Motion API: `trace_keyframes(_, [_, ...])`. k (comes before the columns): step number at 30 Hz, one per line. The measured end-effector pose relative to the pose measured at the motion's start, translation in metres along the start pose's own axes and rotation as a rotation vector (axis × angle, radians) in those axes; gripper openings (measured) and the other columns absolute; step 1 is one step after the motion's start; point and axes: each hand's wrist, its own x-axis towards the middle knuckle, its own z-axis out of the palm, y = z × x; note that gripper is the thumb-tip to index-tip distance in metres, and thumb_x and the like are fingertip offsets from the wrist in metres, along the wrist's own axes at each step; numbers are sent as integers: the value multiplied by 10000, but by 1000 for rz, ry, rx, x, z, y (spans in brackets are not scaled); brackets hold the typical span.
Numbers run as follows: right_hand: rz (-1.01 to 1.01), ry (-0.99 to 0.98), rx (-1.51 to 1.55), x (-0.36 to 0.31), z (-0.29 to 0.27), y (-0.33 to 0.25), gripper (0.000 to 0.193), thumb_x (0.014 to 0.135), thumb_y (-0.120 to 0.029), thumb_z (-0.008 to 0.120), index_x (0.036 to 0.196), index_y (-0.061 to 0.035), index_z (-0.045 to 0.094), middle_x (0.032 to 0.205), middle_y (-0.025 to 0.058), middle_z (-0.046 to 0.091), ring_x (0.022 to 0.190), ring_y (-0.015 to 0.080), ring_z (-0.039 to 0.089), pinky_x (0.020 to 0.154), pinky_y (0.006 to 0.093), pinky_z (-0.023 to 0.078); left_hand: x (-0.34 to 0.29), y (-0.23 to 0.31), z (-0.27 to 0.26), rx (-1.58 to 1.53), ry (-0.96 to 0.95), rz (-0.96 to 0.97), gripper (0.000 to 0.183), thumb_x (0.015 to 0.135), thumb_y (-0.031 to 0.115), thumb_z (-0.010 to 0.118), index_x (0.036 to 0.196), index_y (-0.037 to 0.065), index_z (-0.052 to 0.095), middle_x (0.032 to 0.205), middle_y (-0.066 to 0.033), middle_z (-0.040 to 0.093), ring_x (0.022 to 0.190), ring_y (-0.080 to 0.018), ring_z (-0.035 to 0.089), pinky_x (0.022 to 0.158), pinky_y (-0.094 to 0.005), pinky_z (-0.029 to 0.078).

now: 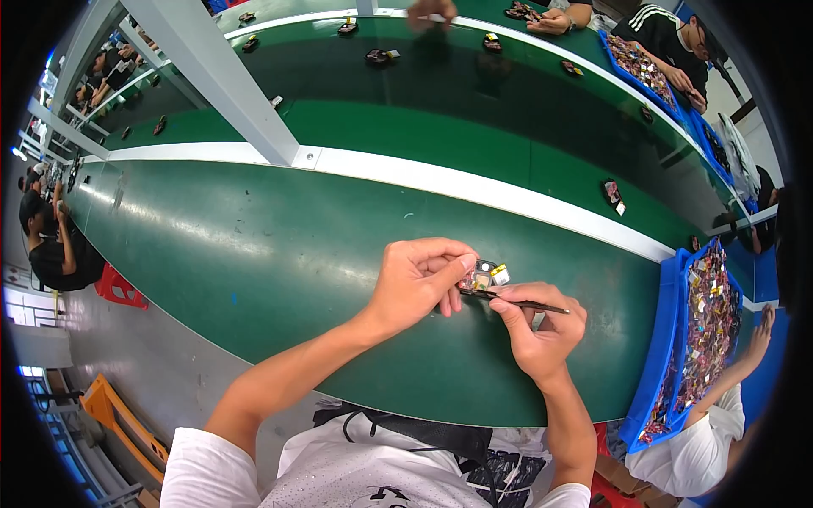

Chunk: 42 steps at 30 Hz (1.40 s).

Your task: Assembling small components into black housings using tweezers on a factory assembly line.

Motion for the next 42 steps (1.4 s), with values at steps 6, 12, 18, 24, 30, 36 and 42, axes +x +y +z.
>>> trace_keyframes(6, [-53,28,3,1,3,4,110,787,28,810,852,-21,736,841,99,780,490,65,554,455,199,383,1,4,1,9,-42,-59,220,976,59,665,1129,-97,685,810,-123,717,601,-131,673,488,-236,531])
trace_keyframes(12, [-119,31,-26,3,8,2,107,789,1,816,851,-55,749,825,77,783,469,87,582,455,218,395,3,3,0,59,-40,-80,240,906,35,735,1112,-79,692,738,-93,722,589,-99,653,485,-233,507])
trace_keyframes(18, [-192,14,-109,2,9,3,103,788,-12,816,837,-80,755,810,38,782,568,107,681,475,222,399,4,10,3,139,-16,-122,239,920,16,719,1129,-89,673,791,-107,731,612,-110,668,516,-231,528])
trace_keyframes(24, [-229,33,-126,1,13,5,127,770,14,806,824,-87,751,775,26,768,552,114,667,467,232,386,2,4,2,148,3,-122,212,919,5,714,1098,-93,660,778,-111,721,600,-114,666,512,-235,534])
trace_keyframes(30, [-224,16,-123,2,9,2,134,766,22,804,820,-85,744,780,30,765,535,114,647,462,241,380,4,4,2,147,-16,-63,191,909,4,720,1061,-90,648,784,-122,711,587,-130,669,496,-243,532])
trace_keyframes(36, [-249,83,-61,5,5,1,133,766,20,802,812,-85,735,778,27,761,527,119,637,454,250,370,11,16,-2,-40,-41,-169,201,909,46,732,1042,-69,635,839,-137,699,592,-162,676,495,-254,529])
trace_keyframes(42, [-285,20,-123,3,-1,1,125,768,20,810,821,-58,729,799,62,775,640,160,731,535,241,482,11,14,13,-29,-8,-210,161,911,40,726,989,-48,616,818,-130,686,575,-154,658,484,-248,506])
